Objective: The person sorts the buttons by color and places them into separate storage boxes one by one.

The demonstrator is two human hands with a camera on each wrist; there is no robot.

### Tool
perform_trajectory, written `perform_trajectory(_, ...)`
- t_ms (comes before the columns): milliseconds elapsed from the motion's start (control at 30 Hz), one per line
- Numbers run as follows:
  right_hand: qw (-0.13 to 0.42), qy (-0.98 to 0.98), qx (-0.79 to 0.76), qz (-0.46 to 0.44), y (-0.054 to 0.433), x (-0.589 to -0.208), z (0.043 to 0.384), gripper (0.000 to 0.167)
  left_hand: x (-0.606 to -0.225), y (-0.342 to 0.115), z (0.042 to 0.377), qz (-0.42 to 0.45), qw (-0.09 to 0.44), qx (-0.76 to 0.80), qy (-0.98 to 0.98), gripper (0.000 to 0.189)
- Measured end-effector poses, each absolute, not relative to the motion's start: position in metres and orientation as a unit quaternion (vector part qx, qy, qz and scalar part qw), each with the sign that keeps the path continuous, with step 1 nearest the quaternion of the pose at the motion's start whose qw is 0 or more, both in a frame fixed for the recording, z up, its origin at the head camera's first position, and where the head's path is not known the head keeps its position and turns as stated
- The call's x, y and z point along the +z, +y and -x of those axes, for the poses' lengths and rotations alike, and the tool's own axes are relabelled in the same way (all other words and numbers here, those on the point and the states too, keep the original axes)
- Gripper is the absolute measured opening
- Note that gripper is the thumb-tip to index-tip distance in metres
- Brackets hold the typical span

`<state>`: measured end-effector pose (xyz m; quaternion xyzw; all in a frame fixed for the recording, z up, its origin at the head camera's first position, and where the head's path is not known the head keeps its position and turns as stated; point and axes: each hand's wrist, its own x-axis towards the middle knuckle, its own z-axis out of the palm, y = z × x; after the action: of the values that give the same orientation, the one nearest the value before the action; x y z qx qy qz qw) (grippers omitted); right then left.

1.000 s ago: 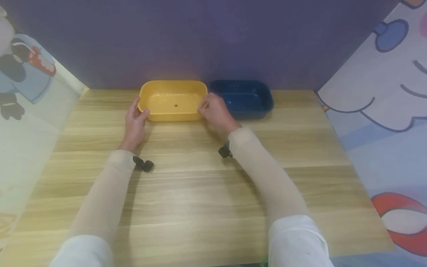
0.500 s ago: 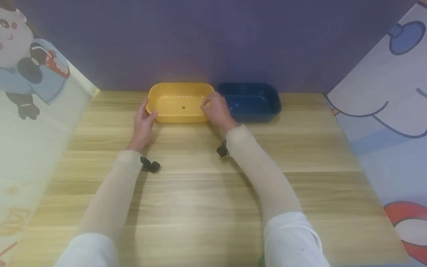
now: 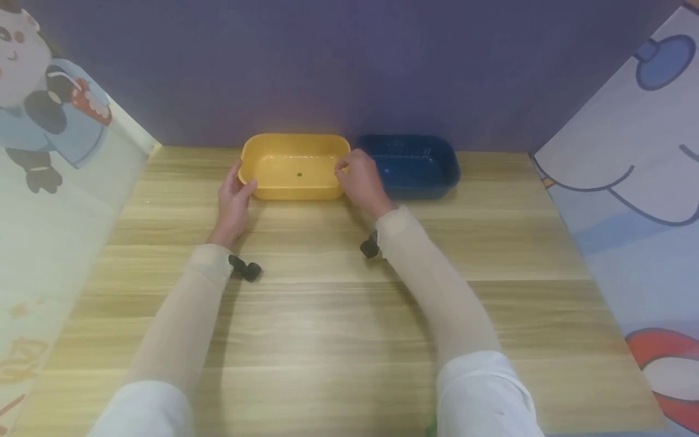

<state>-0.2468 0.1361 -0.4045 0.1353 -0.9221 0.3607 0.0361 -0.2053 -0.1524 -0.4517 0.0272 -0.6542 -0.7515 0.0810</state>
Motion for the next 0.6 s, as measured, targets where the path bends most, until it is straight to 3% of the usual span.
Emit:
perform_trajectory(300,0.031,-0.925,0.344,-0.160,0.164,-0.405,0.221,0.015,-0.451,-0.151,0.206,-0.035,0.072,-0.747,-0.660,0.068)
perform_trajectory(600,-0.053,-0.924,0.309,-0.218,0.193,-0.415,0.188,0.015,-0.450,-0.152,0.205,-0.034,0.073,-0.747,-0.660,0.068)
